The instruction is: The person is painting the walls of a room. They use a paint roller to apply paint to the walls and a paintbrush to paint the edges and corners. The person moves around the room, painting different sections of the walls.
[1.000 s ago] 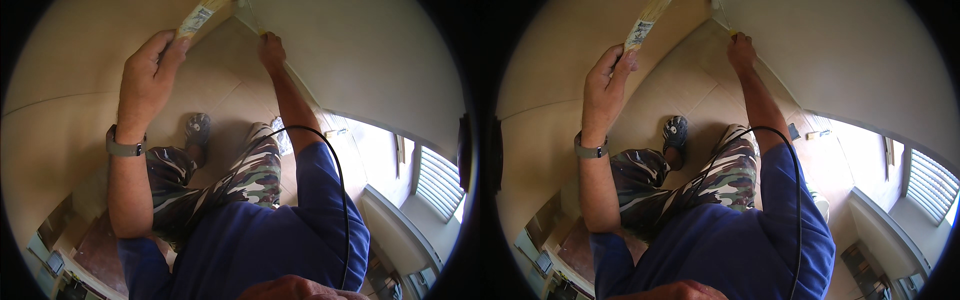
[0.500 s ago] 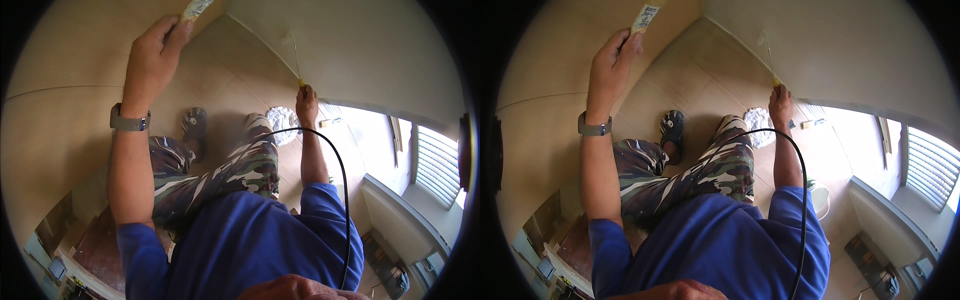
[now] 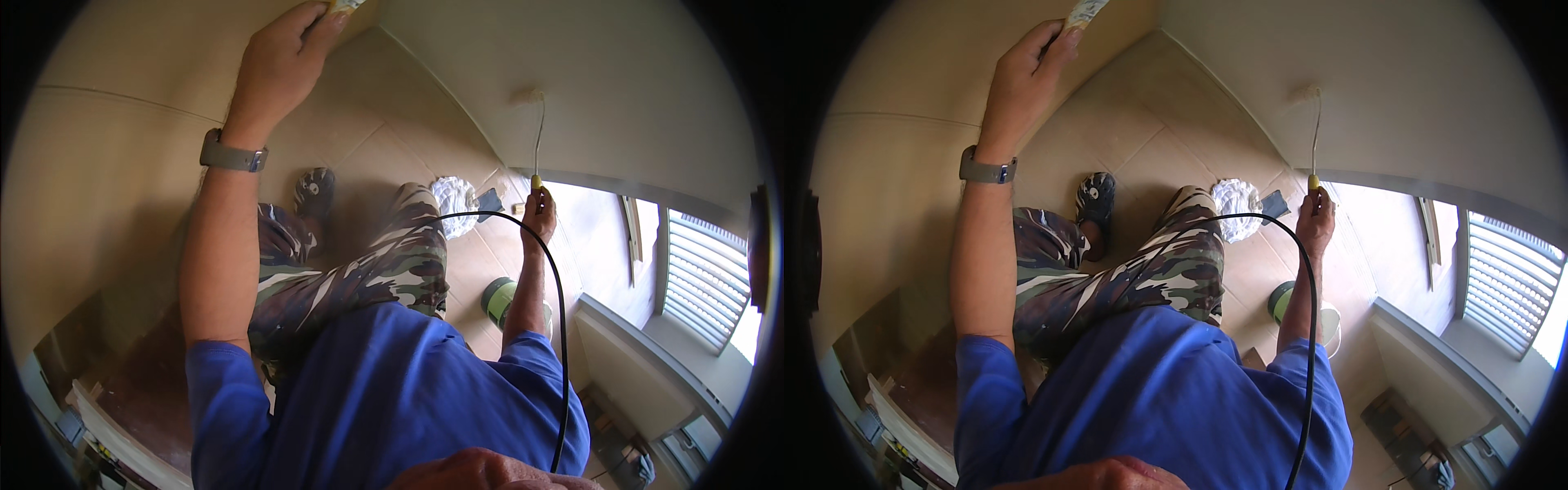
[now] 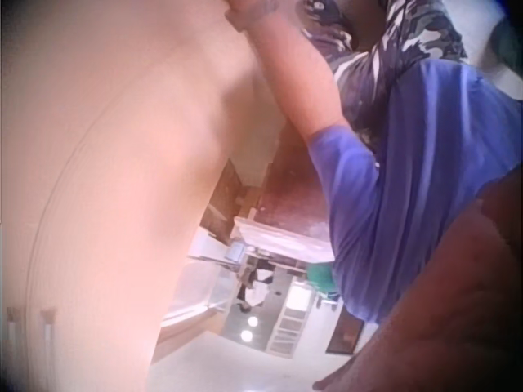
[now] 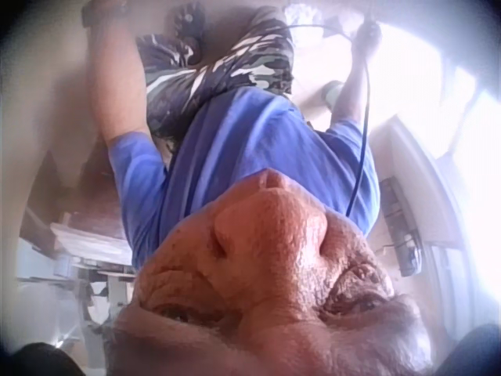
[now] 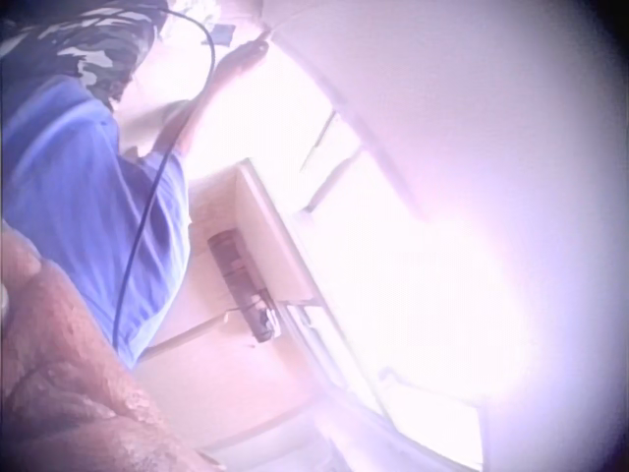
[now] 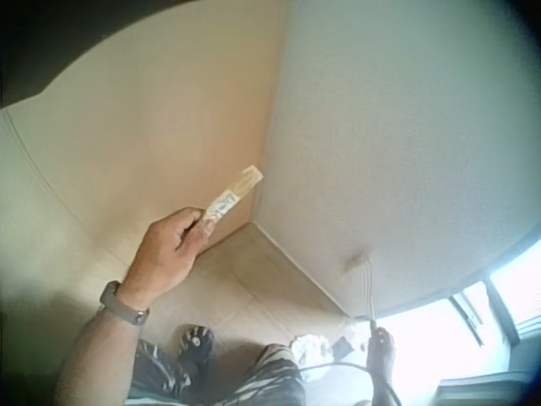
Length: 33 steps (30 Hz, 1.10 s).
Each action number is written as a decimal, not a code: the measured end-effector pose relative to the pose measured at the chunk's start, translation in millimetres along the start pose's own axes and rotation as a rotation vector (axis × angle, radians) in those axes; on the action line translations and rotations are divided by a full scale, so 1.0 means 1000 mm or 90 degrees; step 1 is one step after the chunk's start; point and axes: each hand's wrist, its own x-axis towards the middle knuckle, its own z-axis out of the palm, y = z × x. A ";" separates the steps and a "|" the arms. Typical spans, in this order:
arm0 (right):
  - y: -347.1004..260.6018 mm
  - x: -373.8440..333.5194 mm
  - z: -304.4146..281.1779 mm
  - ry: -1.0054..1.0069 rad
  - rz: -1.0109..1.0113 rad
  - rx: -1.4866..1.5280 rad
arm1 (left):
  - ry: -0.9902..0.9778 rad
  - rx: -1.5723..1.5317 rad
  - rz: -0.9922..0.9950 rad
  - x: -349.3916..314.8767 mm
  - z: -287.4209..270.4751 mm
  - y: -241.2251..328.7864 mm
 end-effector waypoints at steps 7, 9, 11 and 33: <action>-0.041 0.049 0.034 -0.010 -0.110 -0.007 | 0.031 0.038 -0.011 0.000 -0.008 0.003; -0.064 0.065 0.054 -0.013 -0.121 -0.010 | 0.043 0.041 0.002 0.001 -0.010 -0.002; -0.084 0.083 0.073 -0.023 -0.135 -0.009 | 0.043 0.060 -0.018 0.001 -0.011 -0.001; -0.205 0.186 0.164 -0.117 -0.150 -0.011 | 0.022 0.067 -0.045 0.004 -0.009 -0.016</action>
